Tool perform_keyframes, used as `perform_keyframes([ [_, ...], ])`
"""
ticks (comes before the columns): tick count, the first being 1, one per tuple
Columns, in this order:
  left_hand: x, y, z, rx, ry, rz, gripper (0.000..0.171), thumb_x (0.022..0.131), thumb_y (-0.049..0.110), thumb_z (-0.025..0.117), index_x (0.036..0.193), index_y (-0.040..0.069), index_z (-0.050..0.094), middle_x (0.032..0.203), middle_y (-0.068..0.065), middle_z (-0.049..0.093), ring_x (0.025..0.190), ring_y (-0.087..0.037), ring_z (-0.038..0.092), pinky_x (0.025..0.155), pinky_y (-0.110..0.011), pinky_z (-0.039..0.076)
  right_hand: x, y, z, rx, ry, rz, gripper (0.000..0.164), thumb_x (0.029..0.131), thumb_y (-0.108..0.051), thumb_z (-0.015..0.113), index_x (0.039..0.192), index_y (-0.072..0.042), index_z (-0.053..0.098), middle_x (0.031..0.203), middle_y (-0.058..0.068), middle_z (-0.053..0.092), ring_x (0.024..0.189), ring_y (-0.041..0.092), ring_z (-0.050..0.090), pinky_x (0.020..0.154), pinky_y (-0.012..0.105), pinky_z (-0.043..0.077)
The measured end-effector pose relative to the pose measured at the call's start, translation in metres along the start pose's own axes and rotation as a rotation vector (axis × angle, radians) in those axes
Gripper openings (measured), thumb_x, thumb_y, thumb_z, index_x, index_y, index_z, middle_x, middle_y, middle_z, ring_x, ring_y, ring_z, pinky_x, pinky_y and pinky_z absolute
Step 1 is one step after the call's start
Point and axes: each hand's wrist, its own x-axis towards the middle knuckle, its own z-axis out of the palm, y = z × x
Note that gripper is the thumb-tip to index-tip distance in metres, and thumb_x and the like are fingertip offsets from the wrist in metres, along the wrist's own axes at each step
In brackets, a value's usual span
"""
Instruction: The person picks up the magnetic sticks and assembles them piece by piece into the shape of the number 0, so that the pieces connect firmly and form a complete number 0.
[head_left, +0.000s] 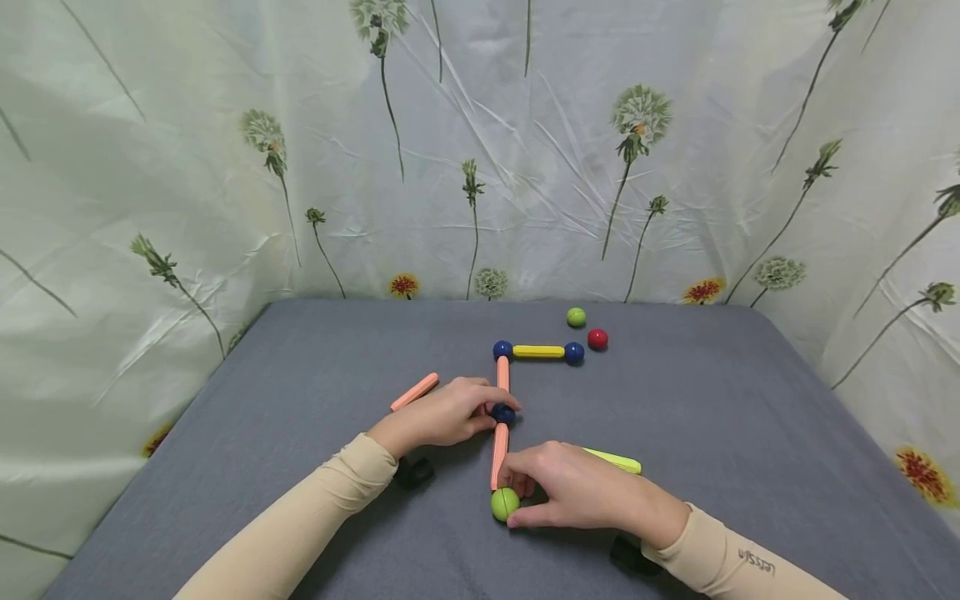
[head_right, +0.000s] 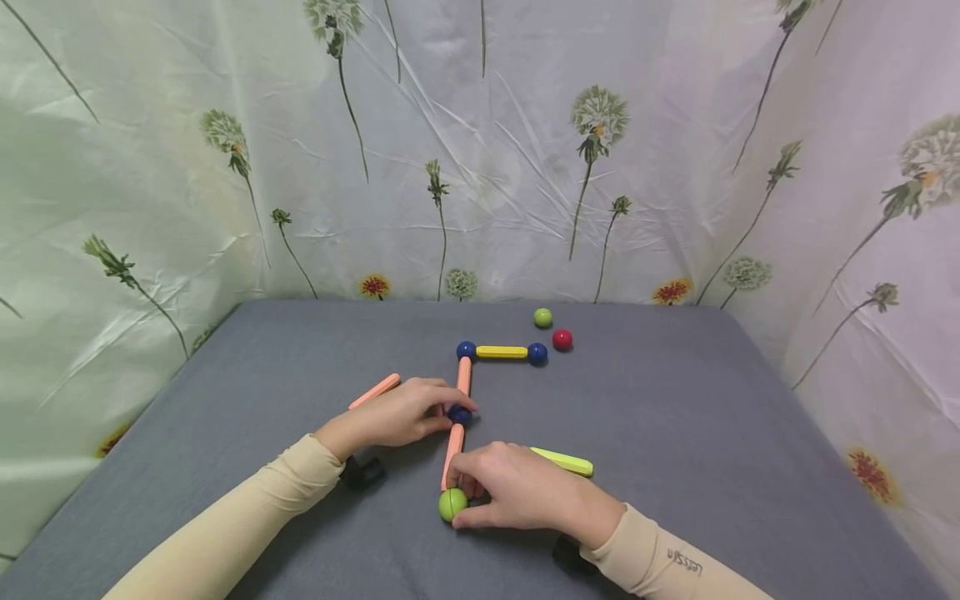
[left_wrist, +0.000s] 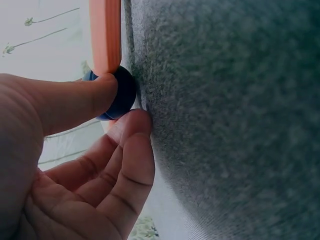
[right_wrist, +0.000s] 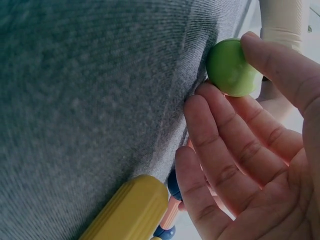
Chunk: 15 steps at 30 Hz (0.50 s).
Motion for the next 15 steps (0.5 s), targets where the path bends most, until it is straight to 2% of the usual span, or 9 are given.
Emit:
perform_keyframes([
  [15, 0.002, -0.0036, -0.0032, -0.103, -0.016, -0.037, 0.034, 0.106, 0.003, 0.063, 0.137, 0.016, 0.071, 0.121, -0.003, 0.071, 0.097, -0.011, 0.058, 0.084, -0.025, 0.048, -0.0033, -0.0047, 0.001, -0.033, 0.0, -0.01, 0.029, 0.095, -0.035, 0.085, 0.119, -0.023, 0.073, 0.1, -0.02, 0.068, 0.089, -0.008, 0.062, 0.083, 0.017, 0.055],
])
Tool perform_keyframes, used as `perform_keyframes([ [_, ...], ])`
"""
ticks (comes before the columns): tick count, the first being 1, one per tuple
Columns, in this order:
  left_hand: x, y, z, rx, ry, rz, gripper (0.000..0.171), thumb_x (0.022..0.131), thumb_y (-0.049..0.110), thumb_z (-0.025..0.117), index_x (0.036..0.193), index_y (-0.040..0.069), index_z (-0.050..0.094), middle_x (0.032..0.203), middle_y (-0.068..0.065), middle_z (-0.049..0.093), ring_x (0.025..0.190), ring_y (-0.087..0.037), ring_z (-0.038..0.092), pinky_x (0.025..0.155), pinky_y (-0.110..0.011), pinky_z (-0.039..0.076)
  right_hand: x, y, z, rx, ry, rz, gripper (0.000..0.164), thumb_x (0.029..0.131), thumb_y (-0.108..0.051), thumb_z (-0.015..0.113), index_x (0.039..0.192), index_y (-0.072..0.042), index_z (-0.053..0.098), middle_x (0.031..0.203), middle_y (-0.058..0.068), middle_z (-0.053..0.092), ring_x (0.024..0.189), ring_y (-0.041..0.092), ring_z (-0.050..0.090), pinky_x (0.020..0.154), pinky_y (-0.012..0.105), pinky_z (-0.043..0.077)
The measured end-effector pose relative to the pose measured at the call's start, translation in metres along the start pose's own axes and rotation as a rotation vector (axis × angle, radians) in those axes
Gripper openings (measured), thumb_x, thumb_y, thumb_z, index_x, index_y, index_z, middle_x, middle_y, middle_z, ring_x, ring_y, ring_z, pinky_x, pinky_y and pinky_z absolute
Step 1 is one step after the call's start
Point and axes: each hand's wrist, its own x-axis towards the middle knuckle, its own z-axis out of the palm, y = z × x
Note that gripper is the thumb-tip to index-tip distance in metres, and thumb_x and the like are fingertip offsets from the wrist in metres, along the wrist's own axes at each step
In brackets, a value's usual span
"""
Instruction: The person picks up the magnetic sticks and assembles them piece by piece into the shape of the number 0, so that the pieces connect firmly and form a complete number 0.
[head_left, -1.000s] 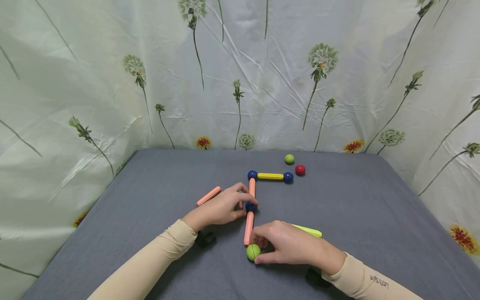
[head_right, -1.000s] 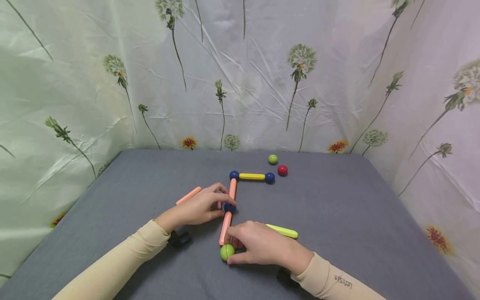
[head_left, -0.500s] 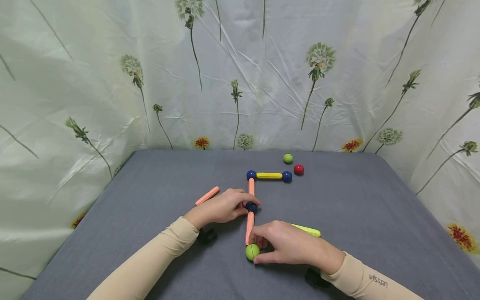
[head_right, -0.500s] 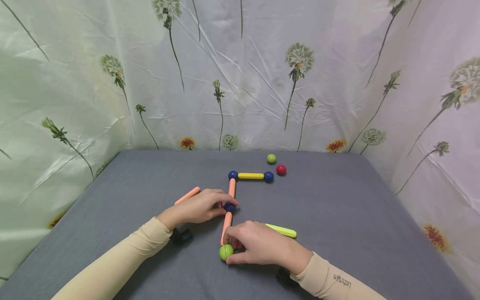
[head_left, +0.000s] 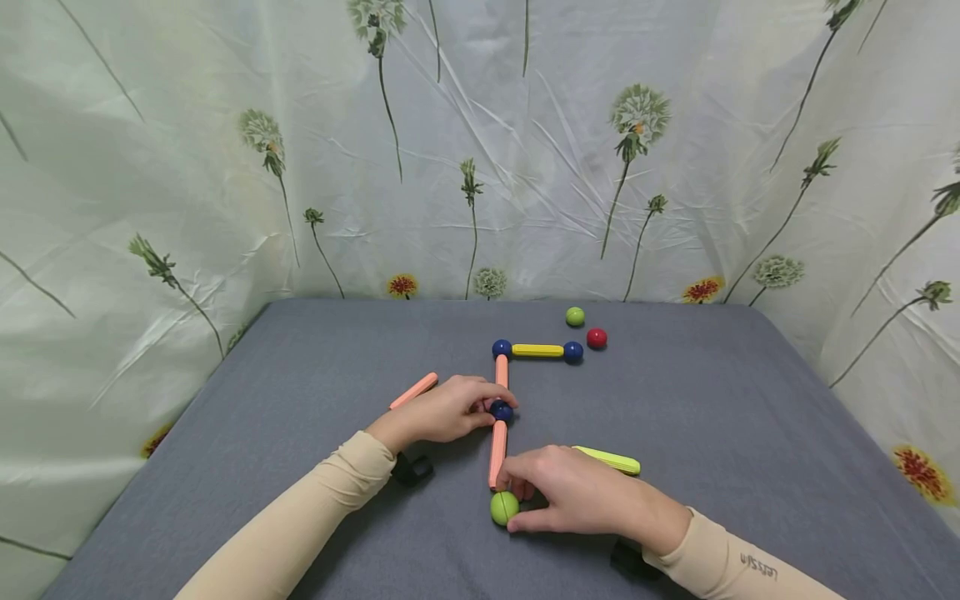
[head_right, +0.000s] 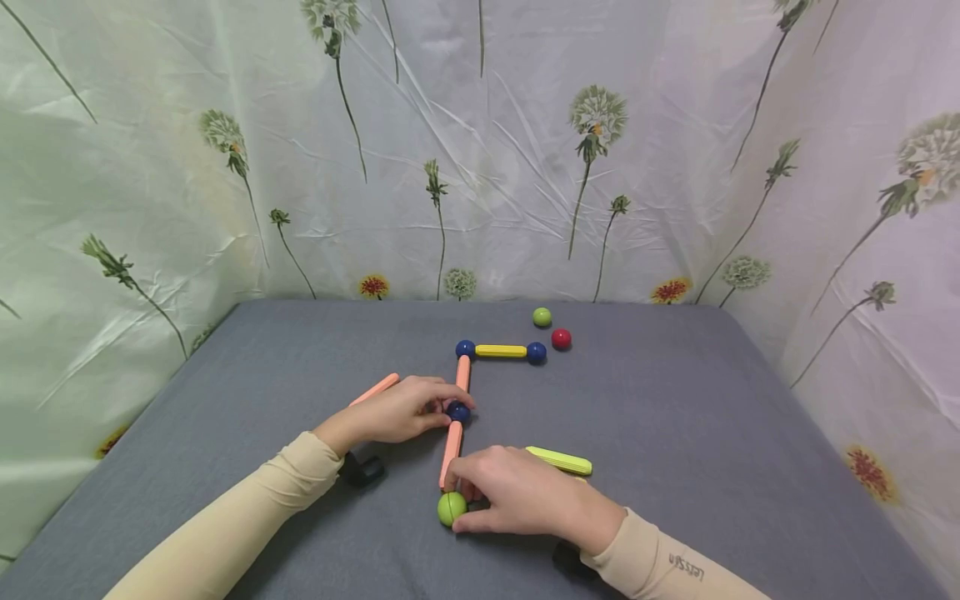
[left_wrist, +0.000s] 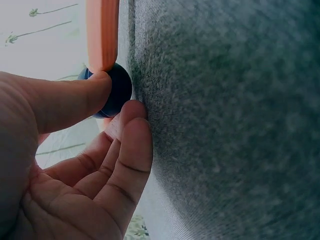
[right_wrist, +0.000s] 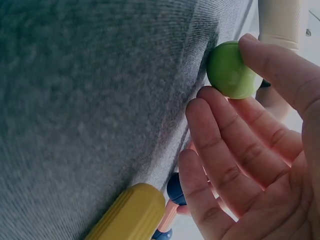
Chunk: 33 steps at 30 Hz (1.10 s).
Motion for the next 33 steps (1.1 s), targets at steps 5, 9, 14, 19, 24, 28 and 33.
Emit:
perform_keyframes([
  [5, 0.0011, -0.0027, -0.0009, -0.047, -0.003, -0.007, 0.032, 0.106, 0.006, 0.066, 0.136, 0.016, 0.071, 0.113, -0.001, 0.07, 0.088, -0.009, 0.056, 0.078, -0.023, 0.047, 0.0007, -0.001, 0.0018, -0.02, 0.003, -0.005, 0.029, 0.096, -0.035, 0.084, 0.118, -0.023, 0.072, 0.101, -0.019, 0.068, 0.089, -0.008, 0.061, 0.083, 0.017, 0.055],
  [9, 0.0016, -0.0049, -0.0014, -0.084, -0.007, -0.015, 0.032, 0.106, 0.008, 0.068, 0.137, 0.015, 0.071, 0.098, 0.001, 0.065, 0.079, -0.007, 0.052, 0.073, -0.022, 0.044, 0.0016, -0.0014, 0.0029, -0.038, 0.01, -0.011, 0.027, 0.096, -0.036, 0.083, 0.117, -0.024, 0.07, 0.099, -0.02, 0.066, 0.088, -0.007, 0.06, 0.081, 0.017, 0.054],
  [14, 0.0017, -0.0058, -0.0014, -0.115, -0.006, -0.025, 0.032, 0.106, 0.009, 0.068, 0.137, 0.014, 0.071, 0.086, 0.003, 0.056, 0.072, -0.006, 0.048, 0.07, -0.022, 0.041, 0.0023, -0.0024, 0.0034, -0.049, 0.025, -0.021, 0.025, 0.097, -0.035, 0.083, 0.115, -0.025, 0.068, 0.095, -0.018, 0.065, 0.085, -0.005, 0.059, 0.078, 0.017, 0.053],
  [19, 0.0017, -0.0044, -0.002, -0.119, -0.005, -0.037, 0.033, 0.106, 0.009, 0.069, 0.138, 0.014, 0.07, 0.082, 0.004, 0.052, 0.071, -0.006, 0.046, 0.069, -0.022, 0.039, 0.0029, -0.0032, 0.004, -0.062, 0.041, -0.034, 0.023, 0.098, -0.035, 0.081, 0.113, -0.025, 0.066, 0.093, -0.016, 0.065, 0.083, -0.004, 0.059, 0.077, 0.017, 0.052],
  [24, 0.0014, -0.004, -0.0024, -0.111, -0.007, -0.026, 0.033, 0.106, 0.009, 0.068, 0.138, 0.014, 0.07, 0.089, 0.003, 0.058, 0.074, -0.007, 0.049, 0.071, -0.021, 0.041, 0.0033, -0.0029, 0.0045, -0.057, 0.053, -0.036, 0.022, 0.099, -0.034, 0.08, 0.112, -0.026, 0.066, 0.096, -0.017, 0.066, 0.085, -0.004, 0.06, 0.079, 0.017, 0.053],
  [28, 0.0011, -0.0036, -0.0025, -0.11, -0.008, -0.026, 0.032, 0.106, 0.009, 0.068, 0.138, 0.014, 0.07, 0.09, 0.003, 0.059, 0.075, -0.008, 0.05, 0.071, -0.022, 0.041, 0.0039, -0.0023, 0.0039, -0.044, 0.05, -0.021, 0.022, 0.099, -0.035, 0.081, 0.112, -0.026, 0.066, 0.097, -0.018, 0.066, 0.086, -0.004, 0.061, 0.08, 0.017, 0.054],
  [33, 0.0009, -0.0051, -0.0006, -0.106, 0.003, -0.021, 0.032, 0.106, 0.009, 0.068, 0.138, 0.014, 0.071, 0.084, 0.004, 0.052, 0.071, -0.006, 0.047, 0.069, -0.021, 0.039, 0.0051, -0.0018, 0.0037, -0.038, 0.044, -0.009, 0.023, 0.098, -0.037, 0.081, 0.112, -0.027, 0.066, 0.098, -0.019, 0.066, 0.086, -0.004, 0.061, 0.08, 0.018, 0.054],
])
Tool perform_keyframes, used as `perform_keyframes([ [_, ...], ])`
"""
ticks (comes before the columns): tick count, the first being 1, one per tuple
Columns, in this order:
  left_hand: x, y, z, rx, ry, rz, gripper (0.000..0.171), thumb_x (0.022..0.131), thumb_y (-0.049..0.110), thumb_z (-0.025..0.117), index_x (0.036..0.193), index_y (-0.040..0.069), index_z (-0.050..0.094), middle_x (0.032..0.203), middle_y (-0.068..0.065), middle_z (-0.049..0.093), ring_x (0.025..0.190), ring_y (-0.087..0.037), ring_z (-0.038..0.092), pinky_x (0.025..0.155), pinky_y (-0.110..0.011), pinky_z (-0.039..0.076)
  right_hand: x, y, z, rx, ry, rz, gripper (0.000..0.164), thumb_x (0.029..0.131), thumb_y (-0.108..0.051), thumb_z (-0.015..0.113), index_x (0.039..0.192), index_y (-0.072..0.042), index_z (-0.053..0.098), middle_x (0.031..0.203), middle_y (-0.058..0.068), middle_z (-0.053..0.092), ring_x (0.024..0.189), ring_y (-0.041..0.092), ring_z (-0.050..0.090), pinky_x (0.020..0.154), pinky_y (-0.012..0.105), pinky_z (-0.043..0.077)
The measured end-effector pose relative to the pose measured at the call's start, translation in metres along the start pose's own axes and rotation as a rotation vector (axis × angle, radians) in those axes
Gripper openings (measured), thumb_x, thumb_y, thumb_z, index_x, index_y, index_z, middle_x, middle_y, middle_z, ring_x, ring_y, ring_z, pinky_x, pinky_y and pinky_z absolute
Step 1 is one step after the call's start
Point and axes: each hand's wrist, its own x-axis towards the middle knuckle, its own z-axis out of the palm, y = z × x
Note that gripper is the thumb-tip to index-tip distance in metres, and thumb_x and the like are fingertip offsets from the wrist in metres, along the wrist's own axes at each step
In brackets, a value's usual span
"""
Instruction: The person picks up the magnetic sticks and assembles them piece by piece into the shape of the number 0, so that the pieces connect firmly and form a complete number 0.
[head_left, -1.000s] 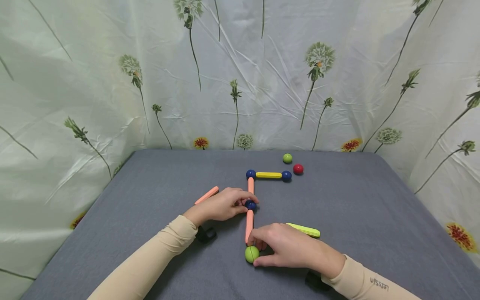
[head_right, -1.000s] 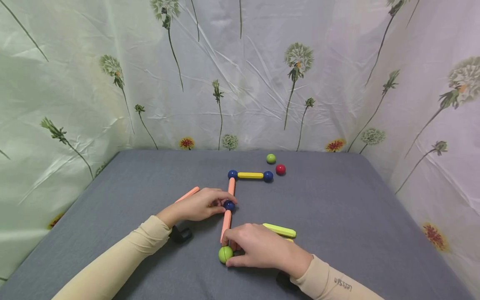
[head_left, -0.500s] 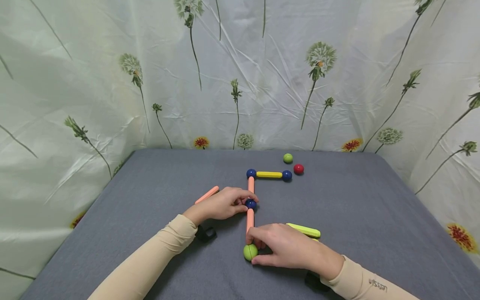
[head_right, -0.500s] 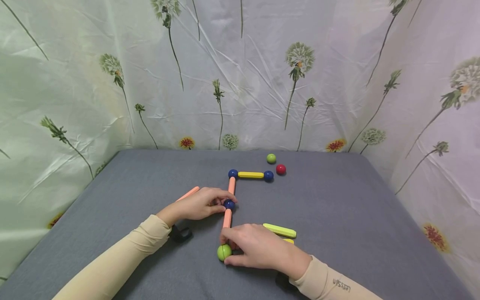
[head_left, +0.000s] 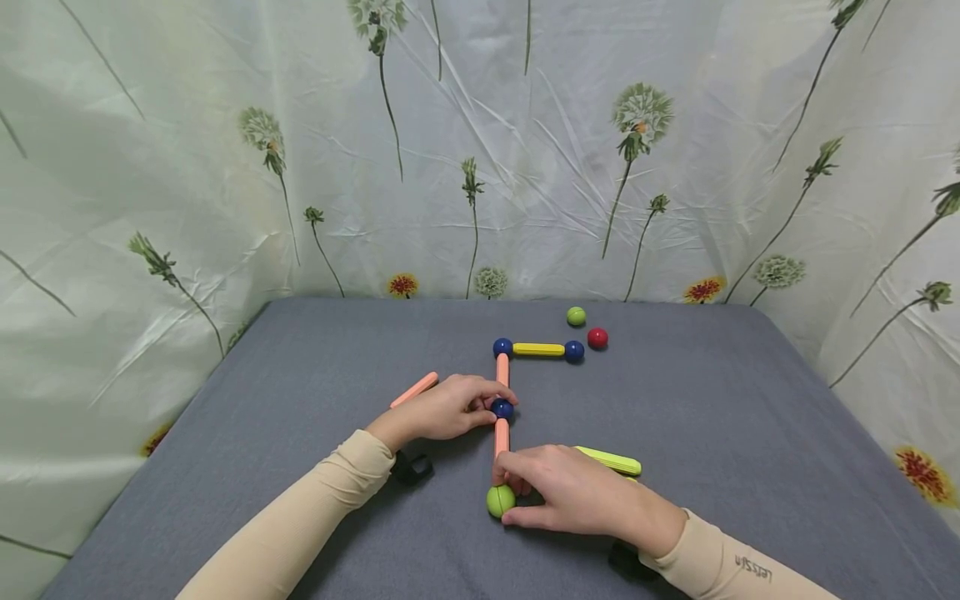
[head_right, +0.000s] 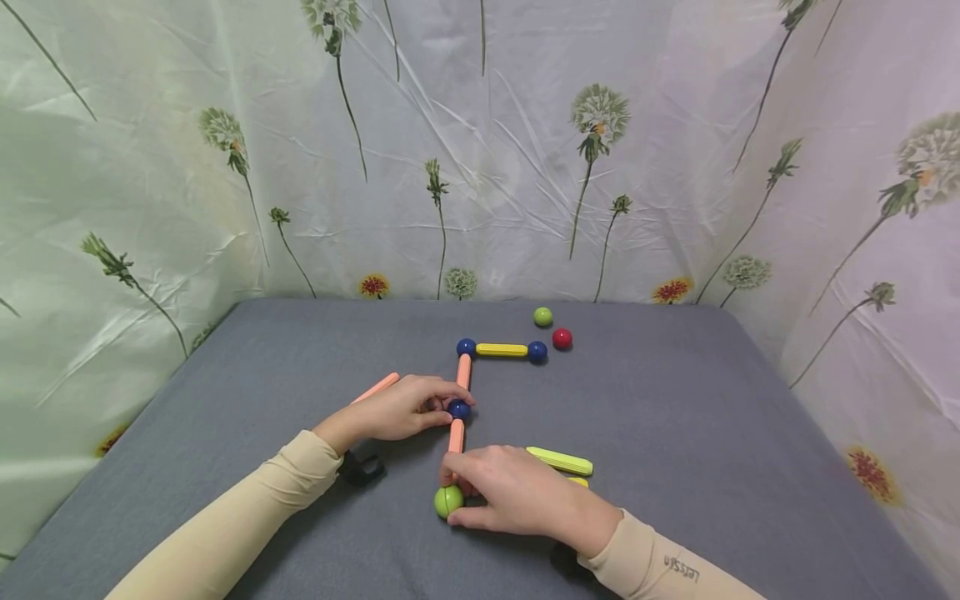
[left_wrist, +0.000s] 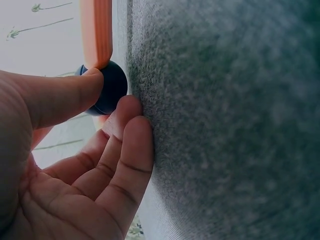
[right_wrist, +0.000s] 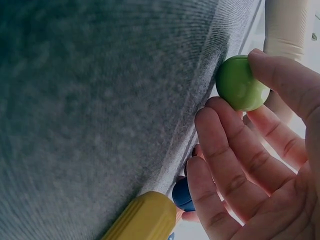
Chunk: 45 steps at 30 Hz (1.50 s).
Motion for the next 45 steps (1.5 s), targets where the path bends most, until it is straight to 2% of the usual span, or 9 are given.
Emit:
perform_keyframes([
  [4, -0.001, 0.001, 0.002, 0.026, 0.01, -0.001, 0.035, 0.106, 0.011, 0.068, 0.141, 0.015, 0.069, 0.085, 0.004, 0.05, 0.072, -0.006, 0.047, 0.07, -0.021, 0.039, -0.001, 0.001, 0.001, -0.003, 0.003, -0.007, 0.023, 0.098, -0.037, 0.081, 0.112, -0.026, 0.066, 0.097, -0.019, 0.066, 0.086, -0.005, 0.061, 0.08, 0.018, 0.054],
  [7, -0.003, 0.003, 0.003, 0.062, 0.014, -0.009, 0.04, 0.106, 0.014, 0.069, 0.146, 0.016, 0.066, 0.093, 0.005, 0.057, 0.076, -0.005, 0.052, 0.072, -0.022, 0.044, -0.003, 0.001, 0.0, 0.007, 0.008, -0.013, 0.023, 0.098, -0.038, 0.081, 0.114, -0.026, 0.067, 0.099, -0.019, 0.067, 0.088, -0.006, 0.062, 0.081, 0.018, 0.055],
  [12, -0.012, 0.011, 0.005, 0.113, 0.037, -0.014, 0.043, 0.105, 0.016, 0.071, 0.147, 0.016, 0.063, 0.104, 0.002, 0.063, 0.079, -0.003, 0.056, 0.074, -0.022, 0.051, -0.01, 0.005, -0.01, 0.038, 0.01, 0.038, 0.024, 0.097, -0.037, 0.082, 0.116, -0.028, 0.07, 0.1, -0.016, 0.071, 0.092, -0.005, 0.065, 0.081, 0.022, 0.057],
  [15, -0.02, 0.02, 0.007, 0.123, 0.059, -0.005, 0.04, 0.106, 0.019, 0.071, 0.145, 0.016, 0.064, 0.107, 0.001, 0.064, 0.081, -0.002, 0.057, 0.074, -0.022, 0.052, -0.017, 0.011, -0.02, 0.0, 0.031, 0.063, 0.023, 0.097, -0.035, 0.083, 0.115, -0.028, 0.071, 0.103, -0.014, 0.073, 0.094, -0.002, 0.067, 0.082, 0.025, 0.058],
  [22, -0.039, 0.042, 0.013, 0.103, 0.038, 0.04, 0.032, 0.109, 0.028, 0.066, 0.138, 0.015, 0.07, 0.109, 0.0, 0.065, 0.08, 0.002, 0.058, 0.072, -0.019, 0.052, -0.044, 0.031, -0.042, -0.132, 0.104, 0.129, 0.019, 0.093, -0.034, 0.086, 0.106, -0.028, 0.074, 0.103, -0.014, 0.068, 0.09, 0.003, 0.06, 0.078, 0.028, 0.054],
  [29, -0.056, 0.053, 0.024, 0.076, -0.001, 0.07, 0.032, 0.105, 0.036, 0.072, 0.133, 0.022, 0.072, 0.108, 0.002, 0.065, 0.083, 0.001, 0.058, 0.072, -0.016, 0.049, -0.065, 0.047, -0.052, -0.137, 0.105, 0.211, 0.02, 0.089, -0.039, 0.089, 0.102, -0.035, 0.074, 0.108, -0.018, 0.064, 0.098, 0.006, 0.062, 0.082, 0.033, 0.055],
  [33, -0.06, 0.055, 0.031, 0.052, -0.023, 0.062, 0.03, 0.105, 0.039, 0.072, 0.13, 0.023, 0.073, 0.104, 0.004, 0.063, 0.084, -0.001, 0.058, 0.072, -0.016, 0.048, -0.071, 0.051, -0.051, -0.13, 0.098, 0.219, 0.021, 0.087, -0.043, 0.09, 0.097, -0.036, 0.074, 0.108, -0.018, 0.063, 0.098, 0.006, 0.061, 0.082, 0.032, 0.053],
  [40, -0.062, 0.058, 0.039, 0.02, -0.047, 0.023, 0.025, 0.104, 0.036, 0.073, 0.126, 0.025, 0.075, 0.105, 0.009, 0.064, 0.083, 0.001, 0.057, 0.073, -0.015, 0.049, -0.075, 0.057, -0.051, -0.084, 0.08, 0.213, 0.017, 0.09, -0.047, 0.087, 0.093, -0.037, 0.073, 0.105, -0.019, 0.065, 0.09, -0.001, 0.056, 0.077, 0.027, 0.049],
  [45, -0.063, 0.06, 0.041, 0.015, -0.054, 0.037, 0.021, 0.105, 0.034, 0.073, 0.123, 0.025, 0.076, 0.104, 0.01, 0.065, 0.083, 0.002, 0.057, 0.074, -0.014, 0.049, -0.078, 0.06, -0.051, -0.084, 0.089, 0.208, 0.015, 0.091, -0.045, 0.086, 0.093, -0.036, 0.074, 0.104, -0.019, 0.067, 0.09, -0.001, 0.057, 0.077, 0.026, 0.05],
])
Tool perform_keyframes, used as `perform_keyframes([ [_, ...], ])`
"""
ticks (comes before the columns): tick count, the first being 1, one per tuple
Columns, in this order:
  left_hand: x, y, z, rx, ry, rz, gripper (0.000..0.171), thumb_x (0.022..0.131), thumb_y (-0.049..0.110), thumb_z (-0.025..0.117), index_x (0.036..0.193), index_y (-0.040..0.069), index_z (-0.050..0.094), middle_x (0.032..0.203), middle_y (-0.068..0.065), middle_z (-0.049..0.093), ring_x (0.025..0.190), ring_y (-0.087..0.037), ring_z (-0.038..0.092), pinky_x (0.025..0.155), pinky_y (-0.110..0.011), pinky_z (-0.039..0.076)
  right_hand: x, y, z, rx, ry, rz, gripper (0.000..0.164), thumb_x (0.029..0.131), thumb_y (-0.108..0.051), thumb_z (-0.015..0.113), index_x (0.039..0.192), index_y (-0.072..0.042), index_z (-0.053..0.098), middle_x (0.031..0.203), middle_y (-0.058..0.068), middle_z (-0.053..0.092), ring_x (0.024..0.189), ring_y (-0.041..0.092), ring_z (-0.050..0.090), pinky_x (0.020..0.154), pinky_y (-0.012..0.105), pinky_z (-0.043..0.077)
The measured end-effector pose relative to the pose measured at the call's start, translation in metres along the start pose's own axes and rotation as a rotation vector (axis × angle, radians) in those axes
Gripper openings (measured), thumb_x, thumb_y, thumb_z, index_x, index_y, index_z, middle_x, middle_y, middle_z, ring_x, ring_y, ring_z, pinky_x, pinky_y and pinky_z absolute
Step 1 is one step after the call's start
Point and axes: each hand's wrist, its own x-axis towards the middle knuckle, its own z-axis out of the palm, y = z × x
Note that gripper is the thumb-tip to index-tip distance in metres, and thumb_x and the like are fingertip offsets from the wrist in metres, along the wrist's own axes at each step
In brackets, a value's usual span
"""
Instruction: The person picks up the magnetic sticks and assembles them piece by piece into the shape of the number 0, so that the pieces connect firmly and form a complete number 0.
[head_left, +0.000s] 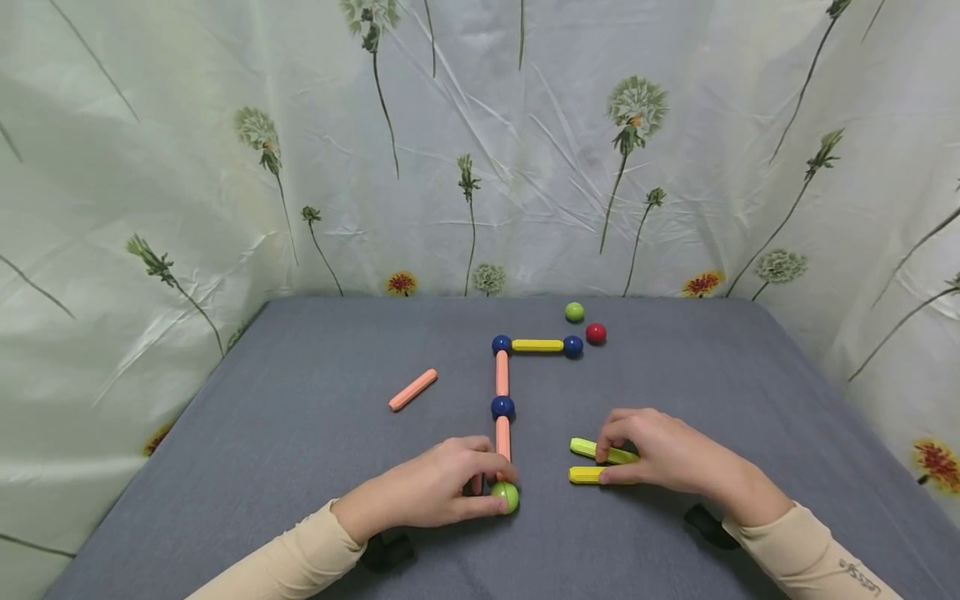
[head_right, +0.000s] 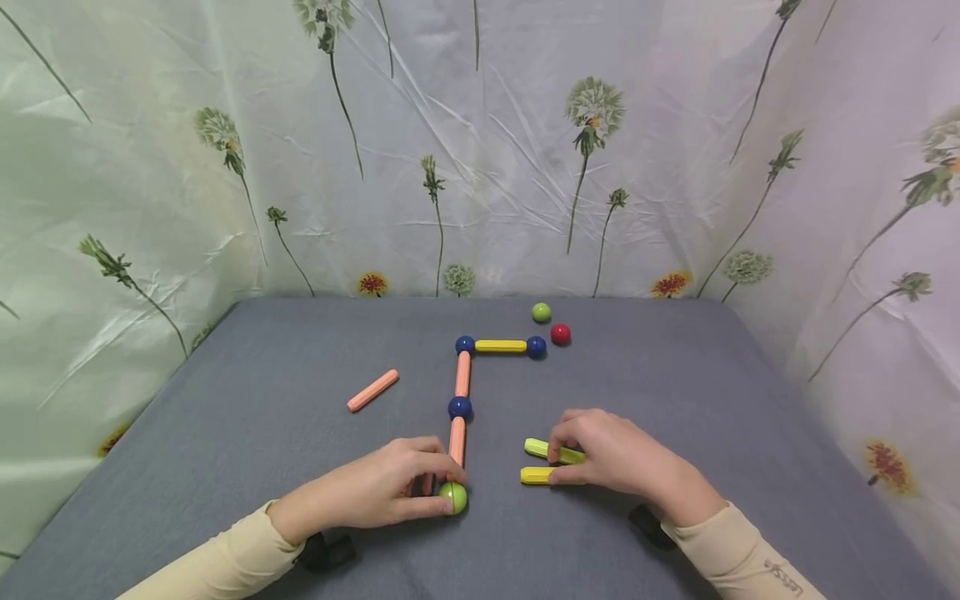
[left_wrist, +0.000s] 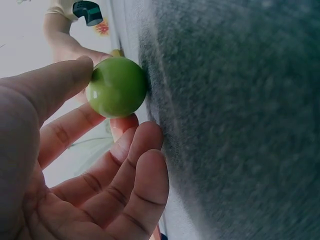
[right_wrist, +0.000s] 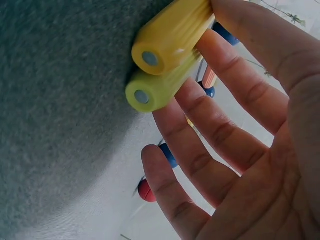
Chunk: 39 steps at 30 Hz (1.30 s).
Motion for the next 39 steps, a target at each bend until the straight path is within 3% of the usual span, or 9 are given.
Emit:
perform_keyframes([
  [10, -0.001, -0.002, 0.003, -0.013, 0.005, 0.023, 0.017, 0.105, 0.03, 0.073, 0.121, 0.025, 0.075, 0.095, 0.011, 0.063, 0.082, 0.002, 0.056, 0.074, -0.014, 0.049, -0.001, 0.007, -0.003, 0.006, 0.007, 0.037, 0.015, 0.09, -0.045, 0.087, 0.093, -0.037, 0.074, 0.103, -0.019, 0.066, 0.091, 0.0, 0.059, 0.077, 0.027, 0.052],
  [27, -0.004, -0.005, 0.003, -0.047, 0.014, 0.046, 0.016, 0.106, 0.028, 0.071, 0.121, 0.024, 0.074, 0.095, 0.013, 0.062, 0.082, 0.003, 0.056, 0.074, -0.014, 0.05, -0.01, 0.025, -0.014, 0.003, 0.02, 0.12, 0.016, 0.091, -0.042, 0.087, 0.096, -0.032, 0.076, 0.103, -0.014, 0.067, 0.089, 0.002, 0.058, 0.074, 0.025, 0.051],
  [34, -0.004, -0.007, 0.004, -0.047, 0.018, 0.037, 0.016, 0.104, 0.026, 0.074, 0.121, 0.025, 0.074, 0.095, 0.015, 0.062, 0.081, 0.002, 0.056, 0.073, -0.013, 0.049, -0.008, 0.024, -0.018, -0.025, 0.022, 0.128, 0.019, 0.091, -0.049, 0.084, 0.097, -0.033, 0.075, 0.101, -0.014, 0.066, 0.09, 0.004, 0.059, 0.076, 0.028, 0.052],
  [39, -0.004, -0.007, 0.005, -0.063, 0.017, 0.019, 0.017, 0.104, 0.026, 0.074, 0.12, 0.025, 0.074, 0.096, 0.015, 0.062, 0.082, 0.002, 0.056, 0.073, -0.014, 0.05, 0.005, 0.014, -0.027, -0.062, 0.037, 0.137, 0.018, 0.093, -0.049, 0.082, 0.098, -0.033, 0.075, 0.102, -0.014, 0.067, 0.094, 0.008, 0.065, 0.076, 0.03, 0.054],
])
